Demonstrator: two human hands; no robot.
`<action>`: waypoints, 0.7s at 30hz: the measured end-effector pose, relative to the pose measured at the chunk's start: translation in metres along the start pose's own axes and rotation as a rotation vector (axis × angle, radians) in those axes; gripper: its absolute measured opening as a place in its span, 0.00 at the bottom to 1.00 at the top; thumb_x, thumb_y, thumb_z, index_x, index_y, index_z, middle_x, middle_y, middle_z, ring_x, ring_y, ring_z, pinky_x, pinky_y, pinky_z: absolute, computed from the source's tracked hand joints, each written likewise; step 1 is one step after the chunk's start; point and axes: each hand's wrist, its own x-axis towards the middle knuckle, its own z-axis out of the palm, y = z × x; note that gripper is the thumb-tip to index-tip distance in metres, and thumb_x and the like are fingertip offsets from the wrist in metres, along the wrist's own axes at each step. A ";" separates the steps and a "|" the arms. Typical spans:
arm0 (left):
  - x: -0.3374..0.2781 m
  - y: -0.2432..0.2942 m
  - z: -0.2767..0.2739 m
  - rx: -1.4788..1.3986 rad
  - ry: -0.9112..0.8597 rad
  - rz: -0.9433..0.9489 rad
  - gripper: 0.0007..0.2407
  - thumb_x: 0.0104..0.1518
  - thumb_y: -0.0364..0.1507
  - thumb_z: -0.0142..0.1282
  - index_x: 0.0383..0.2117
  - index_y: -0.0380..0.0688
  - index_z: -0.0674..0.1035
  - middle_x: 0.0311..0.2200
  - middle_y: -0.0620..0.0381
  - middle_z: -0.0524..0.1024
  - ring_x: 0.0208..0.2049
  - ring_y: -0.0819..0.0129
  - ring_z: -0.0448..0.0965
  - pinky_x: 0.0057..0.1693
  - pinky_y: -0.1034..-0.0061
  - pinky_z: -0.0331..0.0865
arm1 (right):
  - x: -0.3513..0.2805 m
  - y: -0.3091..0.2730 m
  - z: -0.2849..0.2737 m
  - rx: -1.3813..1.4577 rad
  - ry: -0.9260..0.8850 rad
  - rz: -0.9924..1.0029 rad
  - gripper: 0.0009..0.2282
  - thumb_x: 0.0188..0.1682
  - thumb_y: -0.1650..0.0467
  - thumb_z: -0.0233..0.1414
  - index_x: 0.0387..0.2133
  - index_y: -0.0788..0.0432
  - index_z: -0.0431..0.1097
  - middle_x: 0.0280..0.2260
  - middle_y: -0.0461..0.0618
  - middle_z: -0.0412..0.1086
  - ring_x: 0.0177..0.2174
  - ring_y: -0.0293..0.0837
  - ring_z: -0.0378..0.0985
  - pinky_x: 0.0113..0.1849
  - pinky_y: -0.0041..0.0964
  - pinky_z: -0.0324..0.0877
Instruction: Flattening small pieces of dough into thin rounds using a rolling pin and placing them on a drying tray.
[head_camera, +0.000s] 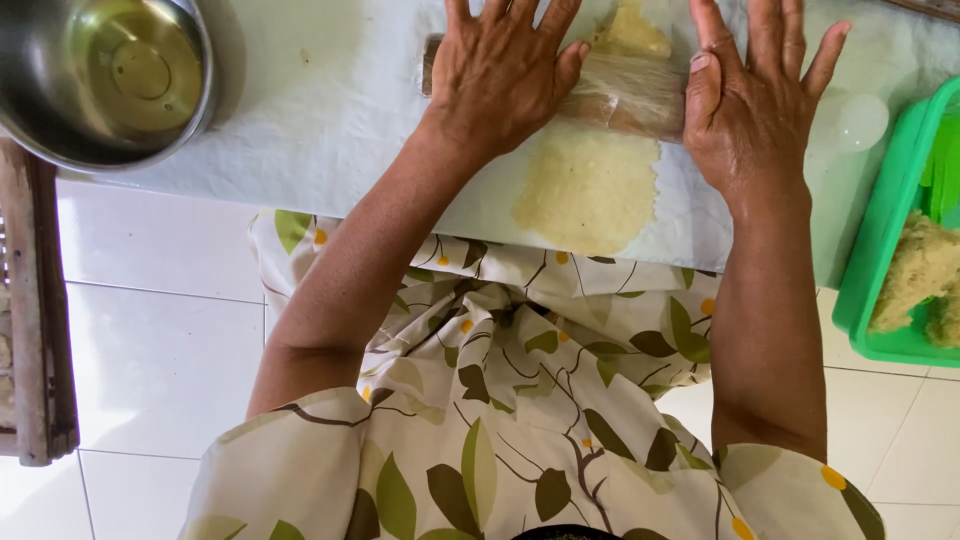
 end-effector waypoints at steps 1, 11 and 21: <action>-0.002 0.003 -0.004 0.004 -0.037 -0.019 0.20 0.75 0.43 0.42 0.65 0.45 0.68 0.60 0.48 0.65 0.60 0.54 0.63 0.58 0.43 0.55 | -0.004 -0.003 -0.001 0.003 0.017 -0.006 0.21 0.66 0.65 0.34 0.73 0.46 0.57 0.74 0.56 0.45 0.71 0.61 0.41 0.65 0.71 0.25; -0.050 0.033 -0.039 0.001 -0.191 -0.042 0.29 0.72 0.45 0.42 0.69 0.33 0.59 0.68 0.37 0.61 0.72 0.44 0.50 0.73 0.43 0.35 | -0.063 -0.011 0.018 0.015 0.101 -0.022 0.23 0.66 0.64 0.33 0.72 0.58 0.51 0.70 0.58 0.55 0.69 0.60 0.52 0.67 0.63 0.43; -0.039 0.014 -0.027 -0.027 -0.197 0.043 0.34 0.69 0.49 0.47 0.72 0.36 0.54 0.64 0.40 0.64 0.70 0.45 0.55 0.73 0.46 0.38 | -0.050 0.001 0.019 -0.088 0.126 -0.070 0.37 0.63 0.46 0.27 0.74 0.61 0.46 0.73 0.61 0.48 0.71 0.60 0.46 0.66 0.64 0.34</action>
